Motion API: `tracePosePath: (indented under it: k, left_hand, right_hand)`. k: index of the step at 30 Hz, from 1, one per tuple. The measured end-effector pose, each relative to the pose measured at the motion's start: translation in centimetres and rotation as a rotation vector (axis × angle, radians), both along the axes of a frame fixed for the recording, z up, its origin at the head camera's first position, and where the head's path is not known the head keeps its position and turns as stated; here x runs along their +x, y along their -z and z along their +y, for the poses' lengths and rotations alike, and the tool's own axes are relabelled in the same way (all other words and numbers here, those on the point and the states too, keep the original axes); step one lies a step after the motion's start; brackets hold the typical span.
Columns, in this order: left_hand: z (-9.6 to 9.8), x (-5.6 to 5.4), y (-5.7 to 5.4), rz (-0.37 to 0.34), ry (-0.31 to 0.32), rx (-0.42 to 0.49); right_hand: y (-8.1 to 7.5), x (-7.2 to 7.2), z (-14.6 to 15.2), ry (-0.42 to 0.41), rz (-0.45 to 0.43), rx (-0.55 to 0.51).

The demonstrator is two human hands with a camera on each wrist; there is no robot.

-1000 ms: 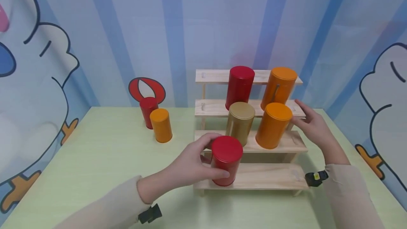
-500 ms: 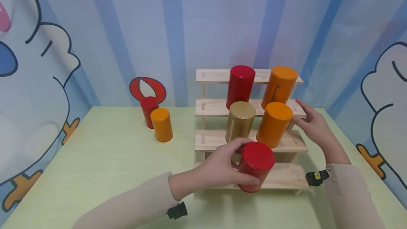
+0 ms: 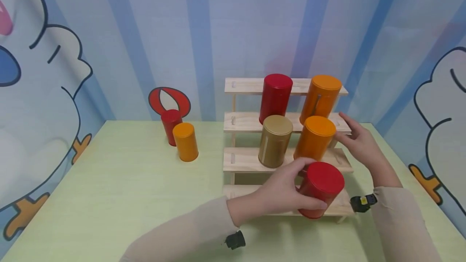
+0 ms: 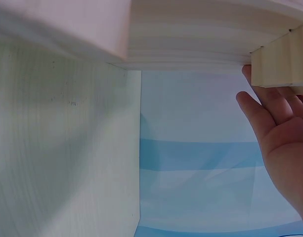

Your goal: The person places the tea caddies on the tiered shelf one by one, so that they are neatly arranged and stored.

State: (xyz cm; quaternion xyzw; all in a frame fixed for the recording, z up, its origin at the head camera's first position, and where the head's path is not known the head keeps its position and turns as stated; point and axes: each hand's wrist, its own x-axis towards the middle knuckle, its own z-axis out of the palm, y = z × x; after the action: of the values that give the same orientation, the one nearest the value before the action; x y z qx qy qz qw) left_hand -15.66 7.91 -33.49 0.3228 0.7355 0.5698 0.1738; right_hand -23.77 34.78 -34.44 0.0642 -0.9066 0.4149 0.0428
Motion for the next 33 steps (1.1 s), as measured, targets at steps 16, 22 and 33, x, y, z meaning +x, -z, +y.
tracePosePath:
  k: [16,22,33]
  left_hand:
    - [3.2,-0.7,1.2,-0.029,-0.045,-0.002]
    - [3.9,-0.9,1.6,-0.020,-0.065,0.003]
    - [4.6,-1.0,2.1,-0.024,-0.107,-0.019]
  right_hand:
    - [-0.1,0.0,-0.1,0.009,-0.007,0.007]
    - [-0.2,0.1,-0.2,0.010,-0.008,0.008]
    - [0.0,0.1,-0.1,0.006,-0.006,0.008]
